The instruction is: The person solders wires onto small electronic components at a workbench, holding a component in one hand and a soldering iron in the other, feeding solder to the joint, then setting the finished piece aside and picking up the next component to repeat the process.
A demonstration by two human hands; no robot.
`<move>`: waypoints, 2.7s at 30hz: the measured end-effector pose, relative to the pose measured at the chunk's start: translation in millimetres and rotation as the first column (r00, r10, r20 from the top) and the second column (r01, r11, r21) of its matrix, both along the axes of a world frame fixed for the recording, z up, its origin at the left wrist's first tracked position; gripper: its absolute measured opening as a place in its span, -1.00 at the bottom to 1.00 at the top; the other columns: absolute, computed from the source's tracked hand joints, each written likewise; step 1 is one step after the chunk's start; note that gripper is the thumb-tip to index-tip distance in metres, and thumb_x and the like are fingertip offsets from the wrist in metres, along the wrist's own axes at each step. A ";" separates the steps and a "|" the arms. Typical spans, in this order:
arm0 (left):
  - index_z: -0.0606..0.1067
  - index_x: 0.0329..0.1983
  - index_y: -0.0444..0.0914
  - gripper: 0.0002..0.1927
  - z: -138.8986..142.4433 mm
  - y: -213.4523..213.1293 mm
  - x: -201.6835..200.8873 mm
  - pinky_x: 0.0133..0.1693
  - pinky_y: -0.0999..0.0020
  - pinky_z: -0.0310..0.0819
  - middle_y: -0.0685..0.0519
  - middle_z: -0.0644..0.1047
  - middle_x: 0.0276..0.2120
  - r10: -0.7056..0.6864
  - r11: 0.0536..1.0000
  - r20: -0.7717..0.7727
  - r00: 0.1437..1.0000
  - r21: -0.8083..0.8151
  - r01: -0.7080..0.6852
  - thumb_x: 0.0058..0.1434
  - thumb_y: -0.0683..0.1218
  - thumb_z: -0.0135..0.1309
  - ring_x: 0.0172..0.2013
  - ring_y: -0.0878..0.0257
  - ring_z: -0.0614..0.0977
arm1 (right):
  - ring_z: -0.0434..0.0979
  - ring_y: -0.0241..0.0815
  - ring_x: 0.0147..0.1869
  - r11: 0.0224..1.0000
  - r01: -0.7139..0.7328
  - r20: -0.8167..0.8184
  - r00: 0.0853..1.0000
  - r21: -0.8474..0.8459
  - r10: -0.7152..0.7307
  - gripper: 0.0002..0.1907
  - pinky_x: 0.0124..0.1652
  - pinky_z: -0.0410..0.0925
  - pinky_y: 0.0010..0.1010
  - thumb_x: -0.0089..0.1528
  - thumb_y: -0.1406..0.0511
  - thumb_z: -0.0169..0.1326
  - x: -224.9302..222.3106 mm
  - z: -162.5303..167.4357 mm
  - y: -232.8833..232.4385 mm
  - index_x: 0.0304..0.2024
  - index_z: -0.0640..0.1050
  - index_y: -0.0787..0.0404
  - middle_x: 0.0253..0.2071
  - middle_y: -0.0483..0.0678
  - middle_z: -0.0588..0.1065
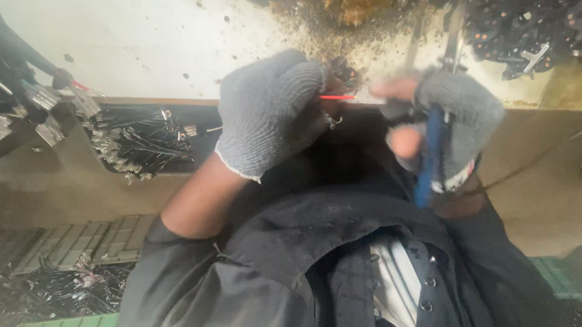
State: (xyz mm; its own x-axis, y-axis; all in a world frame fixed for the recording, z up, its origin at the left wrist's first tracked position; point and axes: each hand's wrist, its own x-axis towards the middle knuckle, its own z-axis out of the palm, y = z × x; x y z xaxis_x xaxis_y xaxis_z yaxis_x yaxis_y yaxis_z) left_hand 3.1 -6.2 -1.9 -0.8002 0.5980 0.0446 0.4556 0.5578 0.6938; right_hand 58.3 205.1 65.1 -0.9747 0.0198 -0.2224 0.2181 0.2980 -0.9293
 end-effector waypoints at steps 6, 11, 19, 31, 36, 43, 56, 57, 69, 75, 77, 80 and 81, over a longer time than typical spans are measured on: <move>0.47 -0.36 -0.11 -0.71 1.5 1.2 -4.5 -0.39 0.11 0.40 0.05 0.46 -0.39 -0.036 0.996 0.016 0.999 -0.078 0.037 -0.04 0.00 0.36 -0.38 0.03 0.57 | 0.53 -0.03 -0.19 0.885 -0.071 -0.276 0.936 0.461 0.219 -0.29 -0.20 0.34 -0.28 0.31 -0.27 -0.03 33.8 -51.4 19.5 -0.17 0.58 0.25 -0.32 -0.07 0.49; 0.46 -0.35 -0.12 -0.68 1.0 1.4 -3.2 -0.41 0.10 0.40 0.04 0.45 -0.40 -0.042 0.996 0.043 0.998 -0.083 0.046 -0.08 0.02 0.35 -0.41 0.02 0.56 | 0.51 0.04 -0.20 0.852 -0.103 -0.257 0.929 0.513 0.268 -0.37 -0.22 0.33 -0.21 0.30 -0.20 0.03 55.8 -71.0 32.8 -0.09 0.59 0.22 -0.30 -0.05 0.48; 0.48 -0.26 -0.12 -0.69 2.5 2.5 -1.1 -0.38 0.12 0.40 0.04 0.45 -0.36 -0.016 0.999 -0.003 1.000 -0.044 0.016 0.01 0.01 0.34 -0.37 0.04 0.57 | 0.54 0.02 -0.21 0.871 -0.195 -0.369 0.847 0.451 0.381 -0.73 -0.15 0.39 -0.14 0.32 0.14 0.27 44.1 -65.4 33.1 -0.14 0.66 0.21 -0.33 -0.02 0.52; 0.49 -0.27 -0.12 -0.74 3.1 2.9 -2.9 -0.42 0.12 0.37 0.05 0.45 -0.37 -0.011 0.999 0.004 1.000 -0.045 0.011 0.03 -0.03 0.31 -0.40 0.05 0.56 | 0.64 -0.18 -0.48 0.929 0.219 0.624 0.781 -0.297 0.016 -0.85 -0.45 0.51 -0.40 0.28 0.31 0.21 36.0 -54.1 19.5 -0.37 0.64 0.25 -0.52 -0.08 0.58; 0.48 -0.29 -0.10 -0.75 1.6 4.3 -3.9 -0.41 0.14 0.39 0.07 0.45 -0.38 -0.016 0.999 0.003 1.000 -0.034 0.016 0.04 -0.03 0.32 -0.41 0.07 0.57 | 0.59 -0.20 -0.50 0.976 -0.209 0.212 0.953 -0.066 0.218 -0.89 -0.47 0.43 -0.41 0.25 0.35 0.23 25.5 -50.2 24.9 -0.38 0.67 0.23 -0.53 -0.11 0.58; 0.48 -0.30 -0.11 -0.74 0.1 2.3 -2.3 -0.42 0.18 0.40 0.07 0.45 -0.39 -0.018 0.999 -0.012 1.000 -0.038 0.018 0.03 -0.02 0.32 -0.42 0.10 0.57 | 0.48 -0.08 -0.47 0.794 -0.380 -0.196 0.833 0.475 0.517 -0.89 -0.42 0.31 -0.27 0.12 0.36 0.34 30.7 -57.2 29.6 -0.33 0.65 0.17 -0.49 -0.05 0.53; 0.48 -0.22 -0.12 -0.73 0.6 -0.1 -3.0 -0.39 0.14 0.40 0.05 0.44 -0.35 -0.017 1.000 -0.036 0.999 0.016 0.018 0.10 -0.02 0.32 -0.39 0.07 0.57 | 0.51 -0.08 -0.54 0.895 -0.339 -0.115 0.916 0.291 0.385 -0.93 -0.53 0.29 -0.24 0.12 0.32 0.29 28.9 -53.5 23.7 -0.40 0.63 0.15 -0.58 -0.07 0.50; 0.47 -0.25 -0.12 -0.74 0.4 0.3 -2.7 -0.40 0.14 0.39 0.06 0.44 -0.36 -0.012 1.000 -0.033 0.999 0.001 0.012 0.10 -0.02 0.32 -0.40 0.07 0.57 | 0.55 -0.17 -0.55 0.971 -0.233 0.173 0.960 0.050 0.221 -0.91 -0.54 0.34 -0.31 0.18 0.32 0.26 28.2 -51.3 22.0 -0.44 0.64 0.13 -0.59 -0.12 0.54; 0.48 -0.32 -0.10 -0.81 -4.2 4.4 0.1 -0.41 0.21 0.44 0.08 0.45 -0.40 0.005 1.000 -0.082 0.997 -0.012 -0.006 0.12 -0.04 0.29 -0.43 0.13 0.57 | 0.50 -0.07 -0.42 0.837 -0.307 -0.302 0.830 0.454 0.469 -0.80 -0.38 0.33 -0.23 0.22 0.24 0.27 45.0 -66.8 31.8 -0.30 0.64 0.27 -0.47 -0.02 0.52; 0.49 -0.29 -0.10 -0.78 -3.6 4.4 0.8 -0.42 0.18 0.42 0.06 0.45 -0.40 0.011 0.999 -0.090 0.996 -0.042 -0.015 0.08 -0.02 0.29 -0.43 0.10 0.57 | 0.54 -0.06 -0.33 0.888 -0.254 -0.333 0.859 0.384 0.390 -0.84 -0.35 0.35 -0.29 0.36 0.31 0.24 55.0 -78.3 38.9 -0.17 0.63 0.32 -0.36 -0.02 0.53; 0.48 -0.30 -0.11 -0.77 -2.6 4.0 0.1 -0.42 0.17 0.42 0.05 0.45 -0.38 0.006 0.999 -0.089 0.996 -0.046 -0.010 0.07 -0.02 0.29 -0.42 0.10 0.57 | 0.54 -0.07 -0.31 0.898 -0.240 -0.296 0.886 0.368 0.358 -0.84 -0.35 0.34 -0.33 0.38 0.30 0.24 54.3 -80.3 38.5 -0.16 0.64 0.31 -0.34 -0.03 0.53; 0.47 -0.32 -0.11 -0.76 -1.0 4.5 -1.2 -0.43 0.16 0.40 0.05 0.45 -0.39 -0.006 0.999 -0.070 0.998 -0.042 0.003 0.08 -0.01 0.31 -0.44 0.09 0.56 | 0.52 -0.05 -0.32 0.850 -0.136 -0.311 0.892 0.509 0.329 -0.78 -0.34 0.32 -0.29 0.32 0.24 0.24 51.7 -74.7 34.1 -0.18 0.64 0.30 -0.38 -0.03 0.53; 0.46 -0.34 -0.10 -0.74 -0.7 4.9 -1.4 -0.44 0.15 0.39 0.05 0.44 -0.40 -0.008 0.997 -0.074 0.997 -0.079 0.002 0.05 0.01 0.32 -0.43 0.08 0.56 | 0.51 -0.05 -0.33 0.827 -0.097 -0.314 0.895 0.554 0.316 -0.76 -0.33 0.32 -0.28 0.30 0.22 0.24 51.7 -69.7 32.3 -0.19 0.65 0.30 -0.39 -0.03 0.53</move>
State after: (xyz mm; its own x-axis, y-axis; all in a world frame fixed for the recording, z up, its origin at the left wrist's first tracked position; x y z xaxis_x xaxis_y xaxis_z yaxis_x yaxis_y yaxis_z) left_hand 1.6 -1.3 -2.6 -0.7933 0.6062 0.0564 0.5073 0.6070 0.6117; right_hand 110.0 237.5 -4.6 -0.9713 -0.1880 0.1459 -0.2379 0.7479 -0.6197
